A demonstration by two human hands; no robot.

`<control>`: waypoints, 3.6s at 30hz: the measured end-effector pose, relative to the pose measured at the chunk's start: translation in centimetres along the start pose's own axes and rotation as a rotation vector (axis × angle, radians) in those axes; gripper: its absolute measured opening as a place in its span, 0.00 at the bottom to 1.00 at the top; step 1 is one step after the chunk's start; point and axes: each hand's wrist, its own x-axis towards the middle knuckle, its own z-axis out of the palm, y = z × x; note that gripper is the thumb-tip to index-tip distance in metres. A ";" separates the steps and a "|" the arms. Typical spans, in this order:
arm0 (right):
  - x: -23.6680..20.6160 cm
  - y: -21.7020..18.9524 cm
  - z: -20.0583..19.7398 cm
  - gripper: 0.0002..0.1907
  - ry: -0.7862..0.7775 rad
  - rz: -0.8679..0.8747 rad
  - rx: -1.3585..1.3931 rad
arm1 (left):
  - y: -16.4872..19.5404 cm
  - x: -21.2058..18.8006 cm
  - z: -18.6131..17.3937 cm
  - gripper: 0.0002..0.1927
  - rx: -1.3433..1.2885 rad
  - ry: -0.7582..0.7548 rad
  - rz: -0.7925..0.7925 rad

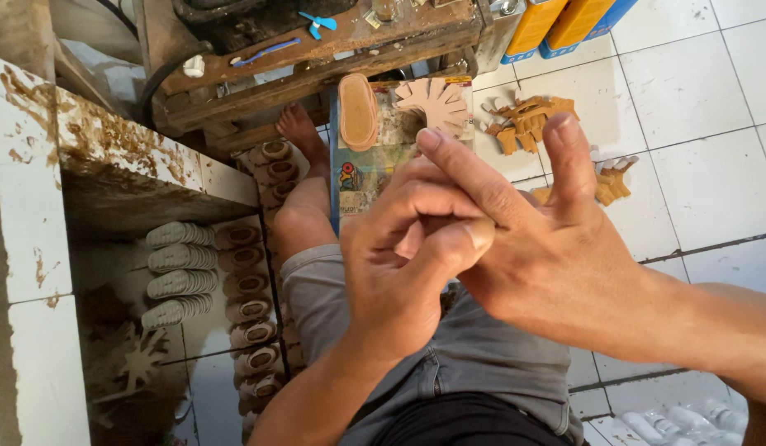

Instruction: The person sits on the floor and assembles a pair of sandals by hand. They pick up a sole, attach a pre-cut upper piece, fold and tuck the straps into slots on the sole, and press the parts together to secure them.

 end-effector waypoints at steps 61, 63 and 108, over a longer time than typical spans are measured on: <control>-1.2 -0.1 2.0 0.07 0.016 -0.099 -0.226 | 2.6 1.3 -1.9 0.04 0.755 -0.202 0.094; -1.3 0.0 1.9 0.07 0.021 -0.096 -0.212 | 2.5 1.2 -2.0 0.05 0.727 -0.194 0.050; 0.0 -10.3 22.5 0.56 -0.293 0.777 1.093 | -19.6 4.3 -18.3 0.30 0.589 0.745 -0.495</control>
